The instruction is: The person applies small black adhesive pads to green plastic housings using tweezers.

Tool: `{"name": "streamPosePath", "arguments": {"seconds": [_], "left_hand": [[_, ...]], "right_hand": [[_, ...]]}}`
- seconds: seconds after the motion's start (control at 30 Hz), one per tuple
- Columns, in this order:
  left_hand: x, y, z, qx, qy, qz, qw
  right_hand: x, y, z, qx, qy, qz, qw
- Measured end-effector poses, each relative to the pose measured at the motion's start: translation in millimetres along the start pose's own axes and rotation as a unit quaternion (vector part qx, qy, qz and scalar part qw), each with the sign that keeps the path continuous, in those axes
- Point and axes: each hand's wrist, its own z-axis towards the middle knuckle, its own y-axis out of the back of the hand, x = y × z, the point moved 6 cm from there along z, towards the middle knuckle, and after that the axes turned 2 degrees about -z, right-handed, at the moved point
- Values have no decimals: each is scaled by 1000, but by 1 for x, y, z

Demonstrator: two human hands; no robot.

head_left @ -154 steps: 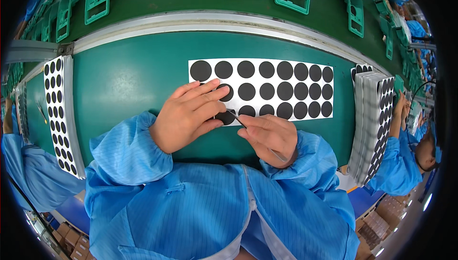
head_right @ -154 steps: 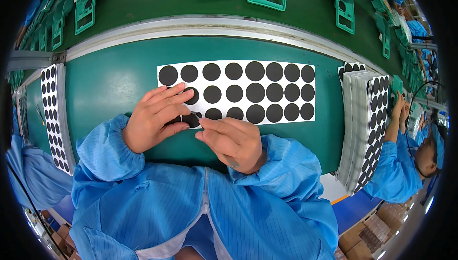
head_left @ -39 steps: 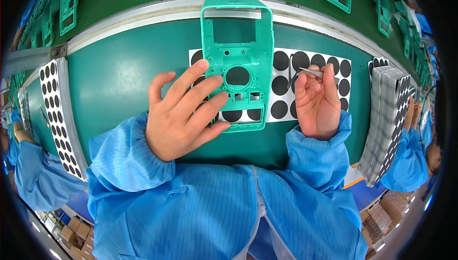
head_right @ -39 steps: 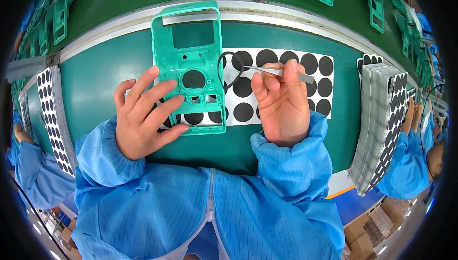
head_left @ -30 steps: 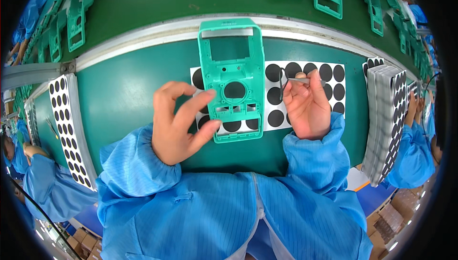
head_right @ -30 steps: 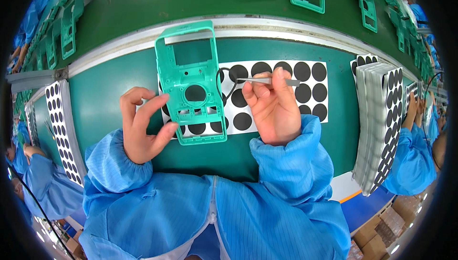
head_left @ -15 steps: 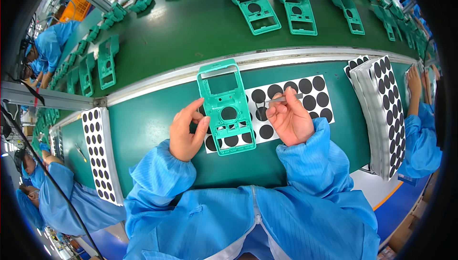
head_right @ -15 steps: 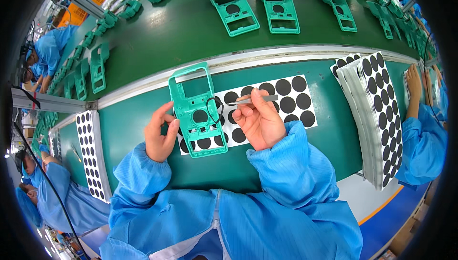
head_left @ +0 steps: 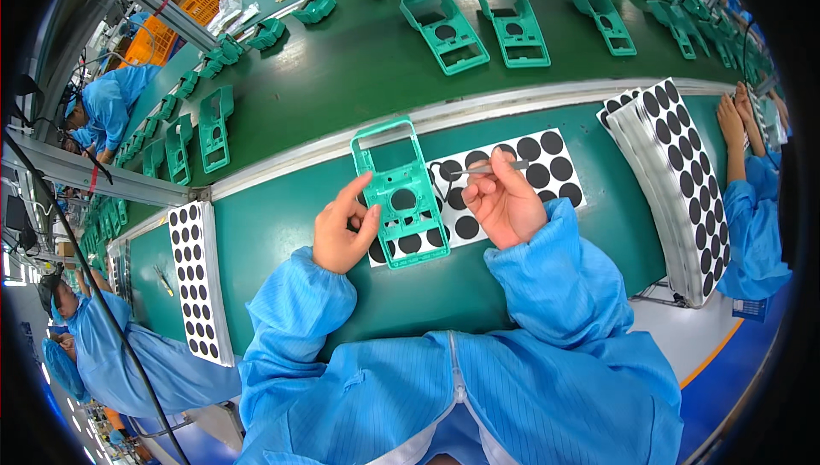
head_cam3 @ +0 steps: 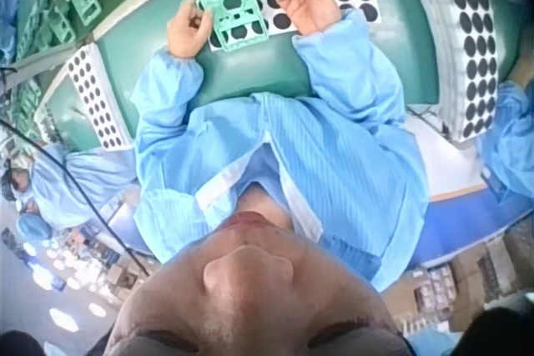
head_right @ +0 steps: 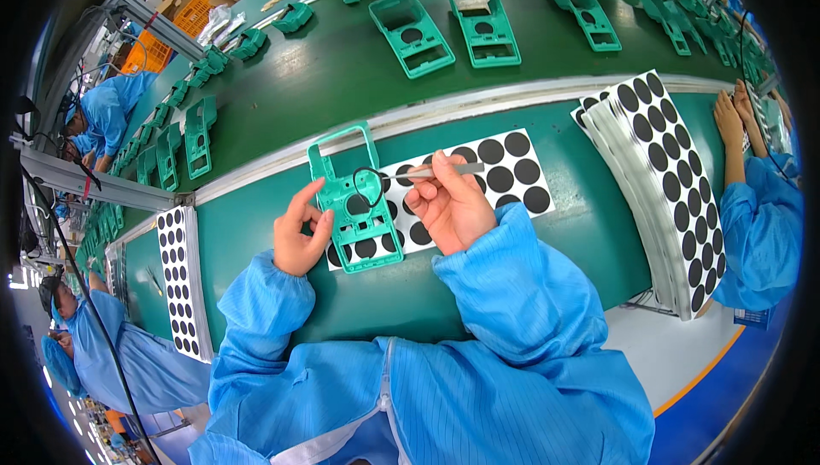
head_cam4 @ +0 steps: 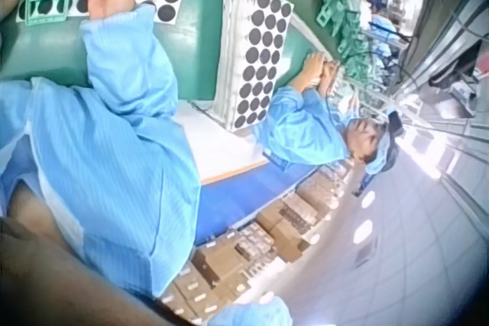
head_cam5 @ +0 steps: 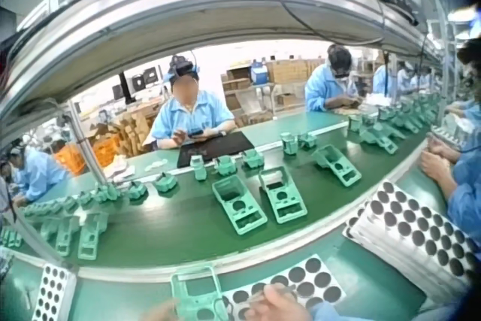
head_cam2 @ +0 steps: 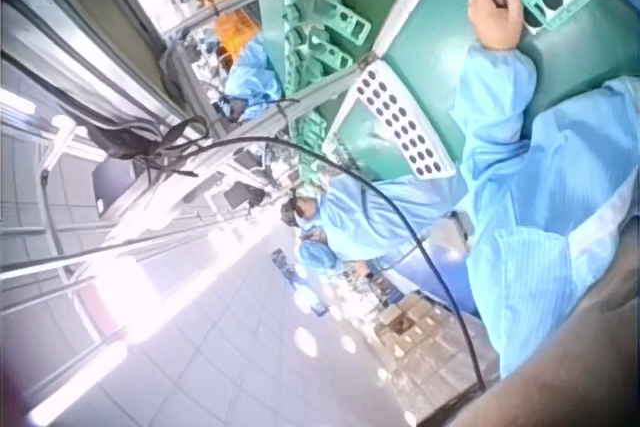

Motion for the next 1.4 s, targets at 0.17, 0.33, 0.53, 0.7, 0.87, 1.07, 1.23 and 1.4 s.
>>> {"name": "streamPosePath", "arguments": {"seconds": [0.17,0.33,0.53,0.7,0.87,1.07,1.23,1.4], "left_hand": [[-7,0,11,-40,17,29,999],[-33,17,44,-143,-104,115,978],[-55,11,69,-151,-118,108,975],[-83,-1,86,-146,-146,84,975],[-116,-20,114,-126,-197,80,969],[-159,-61,148,-86,-242,85,963],[-187,-102,168,-71,-284,106,950],[-213,-137,179,-35,-347,129,928]], "right_hand": [[6,6,-7,-3,0,36,999],[30,9,-12,26,25,53,998],[45,24,-21,1,44,73,996],[57,30,-32,-8,50,85,995],[64,38,-44,-28,59,1,998],[68,42,-58,25,54,22,998],[75,41,-64,88,63,61,992],[74,32,-72,120,46,81,988]]}}
